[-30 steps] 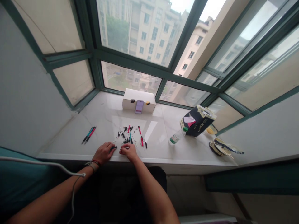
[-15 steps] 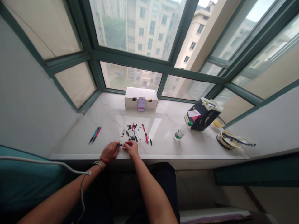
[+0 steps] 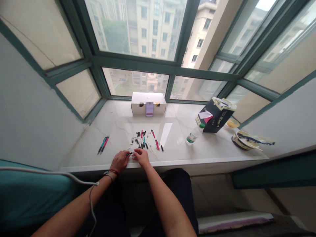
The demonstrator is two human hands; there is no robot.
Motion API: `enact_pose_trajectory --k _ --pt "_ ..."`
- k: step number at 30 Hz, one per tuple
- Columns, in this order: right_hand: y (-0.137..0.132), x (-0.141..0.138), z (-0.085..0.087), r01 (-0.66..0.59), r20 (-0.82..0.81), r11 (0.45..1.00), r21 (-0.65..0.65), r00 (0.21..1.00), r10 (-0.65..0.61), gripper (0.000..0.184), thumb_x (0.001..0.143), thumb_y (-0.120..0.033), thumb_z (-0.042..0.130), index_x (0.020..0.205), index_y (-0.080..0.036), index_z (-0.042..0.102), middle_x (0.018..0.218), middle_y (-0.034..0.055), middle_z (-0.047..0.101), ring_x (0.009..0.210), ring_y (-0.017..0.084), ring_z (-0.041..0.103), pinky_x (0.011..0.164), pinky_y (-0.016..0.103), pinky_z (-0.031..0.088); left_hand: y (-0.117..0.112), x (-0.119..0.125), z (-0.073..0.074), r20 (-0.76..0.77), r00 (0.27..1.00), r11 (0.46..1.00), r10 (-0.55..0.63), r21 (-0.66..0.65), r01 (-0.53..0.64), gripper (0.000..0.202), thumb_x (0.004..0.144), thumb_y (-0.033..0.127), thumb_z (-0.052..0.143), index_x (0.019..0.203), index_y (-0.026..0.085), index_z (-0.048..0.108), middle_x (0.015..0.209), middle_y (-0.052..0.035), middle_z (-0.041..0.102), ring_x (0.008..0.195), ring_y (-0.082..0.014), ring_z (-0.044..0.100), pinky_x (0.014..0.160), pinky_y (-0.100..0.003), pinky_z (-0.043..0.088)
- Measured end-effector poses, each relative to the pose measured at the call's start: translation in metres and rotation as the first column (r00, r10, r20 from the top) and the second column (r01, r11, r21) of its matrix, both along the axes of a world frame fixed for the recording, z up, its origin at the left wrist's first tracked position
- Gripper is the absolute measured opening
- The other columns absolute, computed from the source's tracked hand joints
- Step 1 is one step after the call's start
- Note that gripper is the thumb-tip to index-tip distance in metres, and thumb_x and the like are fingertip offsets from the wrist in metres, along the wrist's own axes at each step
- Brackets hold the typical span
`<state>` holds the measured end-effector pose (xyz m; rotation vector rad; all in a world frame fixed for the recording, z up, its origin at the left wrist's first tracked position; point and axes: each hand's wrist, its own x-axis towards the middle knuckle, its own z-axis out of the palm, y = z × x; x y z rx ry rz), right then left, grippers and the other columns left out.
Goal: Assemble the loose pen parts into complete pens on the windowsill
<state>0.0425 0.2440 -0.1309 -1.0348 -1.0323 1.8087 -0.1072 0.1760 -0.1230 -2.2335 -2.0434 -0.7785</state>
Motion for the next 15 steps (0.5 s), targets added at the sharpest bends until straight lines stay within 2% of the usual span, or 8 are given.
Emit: enact_pose_trajectory --k 8,15 --pt "-0.0002 -0.0029 -0.0055 -0.022 0.067 0.998 0.054 0.998 0.019 0.043 0.059 -0.048 0.08 0.085 -0.015 0.07 0.074 0.0043 0.07 0.076 0.025 0.071 0.064 0.034 0.059 0.0007 -0.002 -0.0052 -0.02 1.0 1.0 0.011 0.0 -0.011 0.02 0.097 0.028 0.039 0.103 0.02 0.055 0.092 -0.0075 0.064 0.087 -0.0224 0.058 0.079 -0.036 0.043" --pt "-0.0003 -0.0043 -0.0082 -0.031 0.137 0.992 0.125 0.991 0.014 0.037 0.067 -0.048 0.073 0.085 -0.017 0.067 0.077 0.0047 0.069 0.072 0.023 0.07 0.059 0.032 0.059 0.0018 -0.002 -0.0043 -0.026 1.0 1.0 0.004 -0.003 -0.004 0.019 0.097 0.029 0.04 0.103 0.02 0.056 0.09 -0.007 0.064 0.086 -0.0225 0.058 0.077 -0.035 0.043"
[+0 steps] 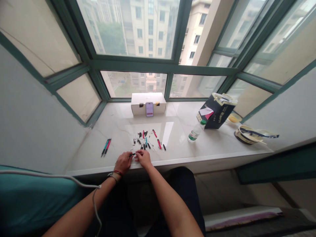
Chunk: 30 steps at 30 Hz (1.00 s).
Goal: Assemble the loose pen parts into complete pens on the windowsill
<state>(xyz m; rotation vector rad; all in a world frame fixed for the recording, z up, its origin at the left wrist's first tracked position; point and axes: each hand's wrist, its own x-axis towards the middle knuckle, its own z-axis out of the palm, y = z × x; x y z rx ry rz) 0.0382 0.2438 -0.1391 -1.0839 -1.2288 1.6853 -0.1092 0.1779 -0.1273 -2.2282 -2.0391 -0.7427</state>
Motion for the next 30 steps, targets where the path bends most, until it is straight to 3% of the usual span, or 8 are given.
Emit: enact_pose_trajectory --k 13,30 --pt "-0.0019 0.0007 0.0002 -0.031 0.031 0.996 0.079 0.999 0.029 0.025 0.073 -0.039 0.067 0.086 -0.017 0.066 0.082 0.0051 0.067 0.073 0.021 0.07 0.057 0.031 0.059 -0.0005 -0.0009 -0.0034 0.075 0.996 0.999 -0.041 -0.015 0.042 0.022 0.097 0.031 0.04 0.107 0.021 0.057 0.097 -0.0068 0.067 0.089 -0.0206 0.063 0.08 -0.033 0.046" --pt "-0.0036 0.0008 -0.0006 -0.081 0.056 0.988 0.135 0.996 0.074 0.019 0.076 -0.034 0.063 0.086 -0.019 0.064 0.082 0.0036 0.066 0.072 0.019 0.069 0.056 0.028 0.058 -0.0025 0.0023 0.0043 0.051 0.999 1.0 -0.014 -0.005 0.014 0.022 0.094 0.026 0.041 0.101 0.02 0.061 0.09 -0.0072 0.069 0.085 -0.0215 0.064 0.079 -0.034 0.047"
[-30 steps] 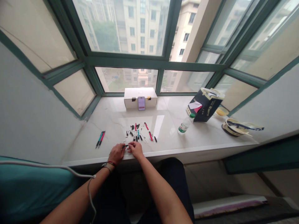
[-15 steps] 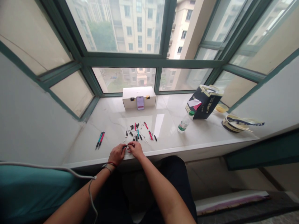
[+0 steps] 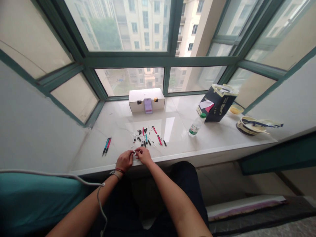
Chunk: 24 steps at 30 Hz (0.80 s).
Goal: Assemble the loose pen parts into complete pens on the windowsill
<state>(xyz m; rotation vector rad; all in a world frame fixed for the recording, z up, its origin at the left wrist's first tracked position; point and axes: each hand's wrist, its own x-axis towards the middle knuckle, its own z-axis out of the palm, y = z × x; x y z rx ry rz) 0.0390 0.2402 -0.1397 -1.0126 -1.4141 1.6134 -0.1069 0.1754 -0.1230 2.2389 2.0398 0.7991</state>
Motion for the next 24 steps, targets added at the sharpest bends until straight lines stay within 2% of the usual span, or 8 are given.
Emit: enact_pose_trajectory --k 9,18,24 --pt "-0.0022 0.0003 0.0048 -0.006 0.047 0.999 0.048 0.999 0.004 0.015 0.079 -0.032 0.06 0.087 -0.02 0.064 0.088 0.0037 0.067 0.072 0.018 0.069 0.055 0.026 0.057 -0.0012 0.0003 0.0019 0.003 0.999 0.999 0.034 -0.034 -0.034 0.021 0.095 0.028 0.039 0.099 0.022 0.059 0.086 -0.0062 0.068 0.082 -0.0218 0.064 0.076 -0.034 0.046" --pt "-0.005 -0.0002 0.0067 -0.014 0.162 0.996 0.093 0.987 -0.001 0.01 0.085 -0.03 0.059 0.086 -0.021 0.065 0.074 0.001 0.067 0.063 0.016 0.067 0.057 0.025 0.053 -0.0011 0.0 0.0007 -0.007 1.0 0.999 0.02 -0.034 -0.02 0.021 0.093 0.027 0.04 0.099 0.022 0.06 0.086 -0.0072 0.068 0.082 -0.0224 0.063 0.076 -0.035 0.046" --pt "-0.005 -0.0009 0.004 -0.044 0.138 0.995 0.085 0.99 0.032 0.01 0.085 -0.029 0.061 0.086 -0.02 0.066 0.072 0.0014 0.069 0.065 0.016 0.067 0.06 0.025 0.051 -0.0019 -0.0003 0.0004 -0.025 1.0 0.998 0.008 -0.056 -0.01 0.022 0.095 0.027 0.038 0.098 0.022 0.058 0.085 -0.0067 0.067 0.082 -0.0221 0.063 0.076 -0.035 0.046"
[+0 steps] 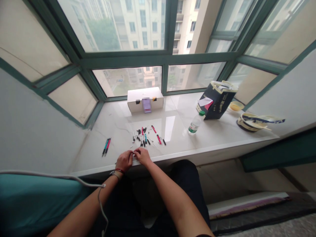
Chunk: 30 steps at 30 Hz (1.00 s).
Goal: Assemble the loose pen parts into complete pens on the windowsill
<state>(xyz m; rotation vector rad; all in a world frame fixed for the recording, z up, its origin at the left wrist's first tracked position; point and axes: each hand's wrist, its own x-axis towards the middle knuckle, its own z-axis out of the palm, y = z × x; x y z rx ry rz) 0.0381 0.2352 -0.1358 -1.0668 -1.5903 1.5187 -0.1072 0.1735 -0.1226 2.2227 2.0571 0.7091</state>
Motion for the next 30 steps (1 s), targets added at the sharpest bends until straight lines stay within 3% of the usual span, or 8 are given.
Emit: enact_pose_trajectory --k 4,9,12,17,22,30 --pt "-0.002 0.0 0.005 0.001 0.102 1.0 0.028 0.995 -0.004 0.018 0.089 -0.035 0.058 0.082 -0.019 0.064 0.066 0.0009 0.066 0.059 0.014 0.063 0.061 0.024 0.046 0.0 0.0 0.001 0.005 1.0 1.0 -0.018 0.001 0.018 0.022 0.095 0.026 0.037 0.099 0.021 0.059 0.087 -0.0071 0.067 0.083 -0.0219 0.063 0.077 -0.035 0.046" --pt "-0.004 -0.001 0.016 -0.037 0.399 0.966 0.257 0.914 -0.071 0.029 0.096 -0.037 0.048 0.078 -0.02 0.062 0.07 0.0025 0.065 0.067 0.015 0.057 0.067 0.025 0.036 0.0 0.0 0.0 -0.004 0.999 0.999 -0.032 0.004 0.032 0.023 0.095 0.026 0.037 0.103 0.021 0.059 0.09 -0.0075 0.068 0.085 -0.0222 0.063 0.079 -0.035 0.047" --pt "-0.004 -0.004 0.019 -0.077 0.491 0.949 0.306 0.866 -0.088 0.031 0.098 -0.035 0.045 0.078 -0.02 0.063 0.076 0.0046 0.066 0.069 0.016 0.055 0.065 0.026 0.032 0.0 -0.001 -0.001 -0.017 0.999 0.999 -0.044 -0.003 0.044 0.023 0.095 0.027 0.036 0.101 0.021 0.058 0.089 -0.0076 0.067 0.085 -0.0225 0.063 0.078 -0.035 0.047" --pt "-0.005 -0.005 0.017 -0.097 0.521 0.947 0.307 0.85 -0.082 0.039 0.101 -0.039 0.039 0.077 -0.02 0.063 0.075 0.0051 0.067 0.068 0.016 0.055 0.064 0.026 0.03 -0.001 -0.001 -0.002 -0.007 0.999 0.999 -0.048 -0.008 0.048 0.024 0.096 0.027 0.035 0.101 0.022 0.058 0.088 -0.0073 0.067 0.084 -0.0218 0.063 0.078 -0.035 0.047" --pt "-0.004 -0.002 0.016 -0.092 0.493 0.951 0.294 0.867 -0.068 0.024 0.099 -0.035 0.044 0.091 -0.021 0.062 0.081 0.0023 0.067 0.072 0.016 0.056 0.065 0.025 0.029 -0.001 -0.001 -0.003 -0.008 0.999 0.999 -0.047 0.008 0.047 0.024 0.096 0.027 0.036 0.102 0.022 0.058 0.09 -0.0073 0.067 0.085 -0.0219 0.063 0.078 -0.034 0.047" --pt "-0.003 -0.004 0.013 -0.106 0.5 0.935 0.338 0.862 -0.083 0.04 0.099 -0.04 0.045 0.07 -0.02 0.063 0.071 0.0041 0.065 0.065 0.015 0.053 0.063 0.026 0.028 0.0 -0.001 -0.005 -0.05 0.998 0.999 -0.045 -0.007 0.045 0.025 0.096 0.027 0.033 0.098 0.022 0.058 0.087 -0.007 0.066 0.084 -0.0213 0.062 0.077 -0.033 0.047"
